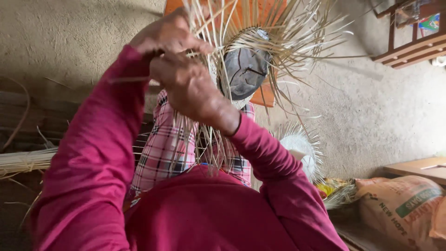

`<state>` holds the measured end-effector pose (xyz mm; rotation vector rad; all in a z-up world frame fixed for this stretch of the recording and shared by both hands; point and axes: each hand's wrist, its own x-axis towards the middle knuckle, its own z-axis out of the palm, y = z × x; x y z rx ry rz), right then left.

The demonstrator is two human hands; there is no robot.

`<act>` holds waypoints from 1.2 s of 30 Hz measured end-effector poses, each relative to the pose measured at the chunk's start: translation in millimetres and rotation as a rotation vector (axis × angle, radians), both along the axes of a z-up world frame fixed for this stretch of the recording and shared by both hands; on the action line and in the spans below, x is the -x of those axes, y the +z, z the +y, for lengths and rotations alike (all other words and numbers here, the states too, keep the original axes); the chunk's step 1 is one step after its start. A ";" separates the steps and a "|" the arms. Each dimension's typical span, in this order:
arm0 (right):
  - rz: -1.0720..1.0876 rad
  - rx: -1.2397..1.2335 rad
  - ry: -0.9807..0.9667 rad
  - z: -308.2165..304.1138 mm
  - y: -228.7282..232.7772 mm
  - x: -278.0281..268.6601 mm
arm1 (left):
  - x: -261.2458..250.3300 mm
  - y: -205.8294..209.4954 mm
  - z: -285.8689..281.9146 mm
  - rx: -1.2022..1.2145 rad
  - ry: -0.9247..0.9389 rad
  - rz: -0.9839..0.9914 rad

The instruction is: Weaving dried plant fibers around a mold to create a hat

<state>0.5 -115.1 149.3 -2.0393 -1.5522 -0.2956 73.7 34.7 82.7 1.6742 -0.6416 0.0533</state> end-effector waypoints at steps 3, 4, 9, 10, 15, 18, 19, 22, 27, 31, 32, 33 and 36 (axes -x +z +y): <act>0.011 0.098 -0.022 -3.1 -15.8 19.7 | 20.3 -18.0 23.4 -0.207 0.019 0.044; 0.018 0.120 -0.050 -5.0 -18.4 24.1 | 39.1 -4.6 26.7 -0.022 0.066 0.083; 0.115 0.166 -0.097 -4.5 -10.9 38.7 | 71.4 -13.1 49.3 0.029 0.206 0.295; 0.103 0.150 -0.089 -3.1 -8.1 41.1 | 68.8 -21.3 50.4 -0.179 0.219 0.391; 0.096 0.074 -0.086 -9.5 -13.2 43.0 | 45.1 -89.4 35.8 -0.108 0.170 0.338; 0.063 0.044 0.091 -37.9 -9.4 27.5 | 80.3 -16.6 21.1 -0.356 0.267 0.359; 0.072 -0.120 -0.028 -52.0 -13.6 16.9 | 90.2 -6.3 16.4 -0.214 0.271 0.367; 0.038 -0.242 -0.352 -102.4 -29.3 -26.0 | 100.3 -12.4 4.6 -0.156 0.340 0.242; -0.094 -0.005 -0.510 -125.9 -57.4 -48.6 | 97.2 -43.8 -7.5 -0.219 0.494 -0.162; -0.213 0.053 -0.455 -85.5 -60.8 -25.9 | 103.2 -44.6 -13.0 -0.137 0.443 -0.064; -0.252 0.001 -0.351 -73.5 -68.9 -26.9 | 103.9 -45.4 -13.1 -0.113 0.445 -0.016; -0.247 -0.002 -0.352 -69.6 -55.7 -29.9 | 107.6 -35.9 -15.8 -0.118 0.445 -0.013; 1.355 -0.505 0.522 -78.8 2.1 -44.8 | 108.2 -28.5 -17.9 -0.179 0.552 0.041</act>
